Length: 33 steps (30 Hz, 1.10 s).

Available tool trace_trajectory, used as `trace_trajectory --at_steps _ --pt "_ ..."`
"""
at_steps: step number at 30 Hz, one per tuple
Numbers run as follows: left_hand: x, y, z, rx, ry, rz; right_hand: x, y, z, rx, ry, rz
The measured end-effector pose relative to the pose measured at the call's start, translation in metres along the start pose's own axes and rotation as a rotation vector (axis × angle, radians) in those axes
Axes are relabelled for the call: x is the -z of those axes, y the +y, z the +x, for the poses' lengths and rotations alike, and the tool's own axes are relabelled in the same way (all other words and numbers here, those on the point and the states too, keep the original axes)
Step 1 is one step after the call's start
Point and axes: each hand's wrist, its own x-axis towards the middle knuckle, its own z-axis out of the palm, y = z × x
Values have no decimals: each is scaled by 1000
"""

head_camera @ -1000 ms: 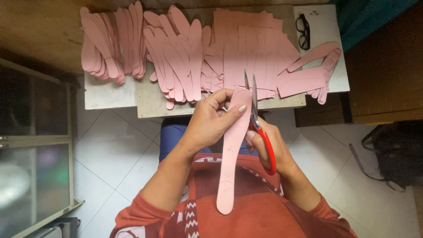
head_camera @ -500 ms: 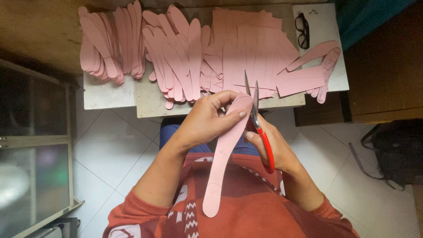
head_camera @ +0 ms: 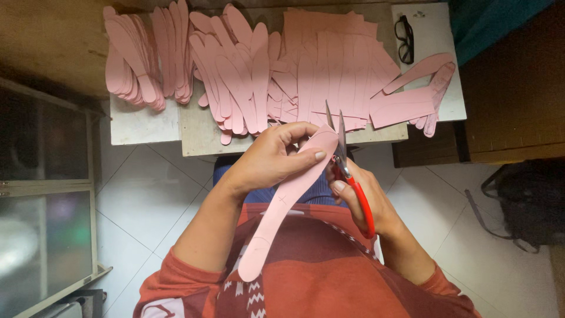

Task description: The person uses red-handled scissors to cut pink paper sheets along pre-drawn outlines. They hold the paper with the left hand and cut with the right, producing elongated shapes that are placed on the table. The process is repeated with multiple sheets.

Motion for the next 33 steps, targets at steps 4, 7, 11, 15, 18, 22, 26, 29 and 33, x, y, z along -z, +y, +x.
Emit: trace_trajectory --at_steps 4,7,11,15,18,22,26,29,33 --pt "8 0 0 40 -76 -37 3 -3 -3 -37 -33 -56" --pt "18 2 0 78 -91 116 8 -6 -6 -127 -75 -73" --pt "32 -6 -2 82 -195 143 20 -10 -9 -198 -172 -175" --pt "51 -26 6 118 -251 99 26 -6 -12 -235 -208 -116" --pt "42 -46 15 52 -132 -453 15 3 -9 -187 -72 146" --pt "-3 -58 11 -126 51 -546 -12 15 -2 -148 139 359" --pt "-46 -52 20 -249 446 -546 -36 21 3 -181 198 340" --pt "-53 -47 24 -163 627 -413 -41 25 5 -194 183 289" --pt "-56 -48 17 -89 593 -367 -28 32 10 17 99 196"
